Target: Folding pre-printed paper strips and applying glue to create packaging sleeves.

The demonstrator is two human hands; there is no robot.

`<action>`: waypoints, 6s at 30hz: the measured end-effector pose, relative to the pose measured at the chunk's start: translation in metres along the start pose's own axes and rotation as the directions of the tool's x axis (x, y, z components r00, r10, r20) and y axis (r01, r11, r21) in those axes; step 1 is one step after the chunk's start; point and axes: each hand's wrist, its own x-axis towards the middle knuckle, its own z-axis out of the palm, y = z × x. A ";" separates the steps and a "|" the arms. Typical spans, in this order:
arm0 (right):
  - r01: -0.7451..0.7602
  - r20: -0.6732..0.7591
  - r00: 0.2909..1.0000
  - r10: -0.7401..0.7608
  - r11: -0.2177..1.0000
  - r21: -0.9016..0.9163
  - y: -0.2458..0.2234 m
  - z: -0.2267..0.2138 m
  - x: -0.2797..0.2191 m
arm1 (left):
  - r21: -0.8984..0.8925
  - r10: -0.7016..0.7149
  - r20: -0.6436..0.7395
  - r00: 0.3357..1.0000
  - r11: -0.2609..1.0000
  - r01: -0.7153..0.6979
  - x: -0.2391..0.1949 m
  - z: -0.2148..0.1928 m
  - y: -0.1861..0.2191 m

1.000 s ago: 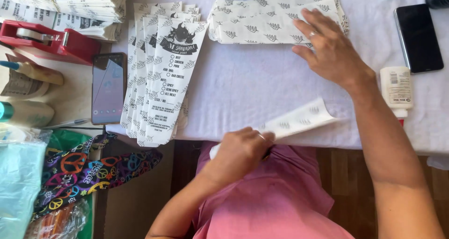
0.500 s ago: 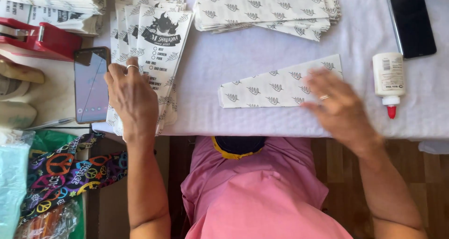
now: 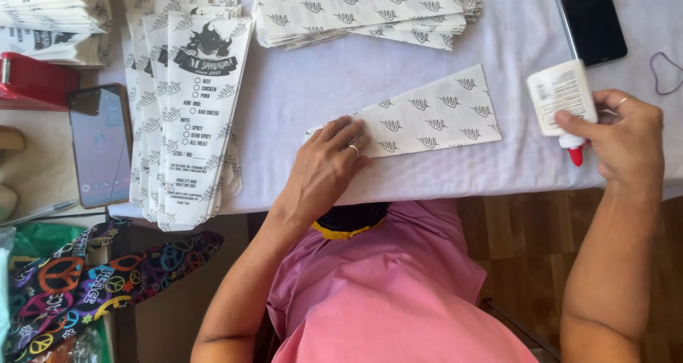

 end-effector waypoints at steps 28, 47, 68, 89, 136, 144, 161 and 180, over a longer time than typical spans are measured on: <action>0.427 -0.183 0.901 -0.392 0.734 0.529 -0.040 0.122 -0.075 | -0.214 -0.209 0.076 0.975 0.951 0.221 0.025 -0.036 -0.012; 0.436 -0.431 0.873 -0.230 0.765 0.475 0.014 0.060 -0.048 | -0.198 -0.182 0.095 0.979 0.960 0.198 0.020 -0.023 -0.027; 0.306 -0.051 0.926 -0.373 0.666 0.680 -0.096 0.237 -0.106 | -0.548 -0.430 0.273 0.861 0.666 0.506 0.036 -0.041 -0.045; 0.520 -0.016 0.793 -0.609 0.691 -0.502 -0.014 0.025 -0.025 | -0.048 -0.060 -0.046 0.997 0.997 0.058 -0.012 -0.019 -0.014; 0.928 0.438 0.243 -0.866 0.076 -0.364 -0.085 0.107 -0.068 | 0.257 -0.135 0.048 0.990 0.959 0.118 -0.043 -0.030 0.009; 0.975 0.377 0.221 -0.899 0.196 -0.106 -0.114 0.128 -0.056 | 0.250 -0.165 0.053 0.985 0.957 0.147 -0.044 -0.027 0.012; 0.874 0.646 0.486 -0.589 0.323 -0.363 -0.092 0.140 -0.028 | -0.103 -0.227 -0.335 0.914 0.974 0.204 -0.046 -0.022 0.014; 0.884 0.646 0.468 -0.603 0.303 -0.357 -0.095 0.138 -0.029 | 0.006 -0.205 -0.272 0.940 0.977 0.215 -0.049 -0.028 -0.002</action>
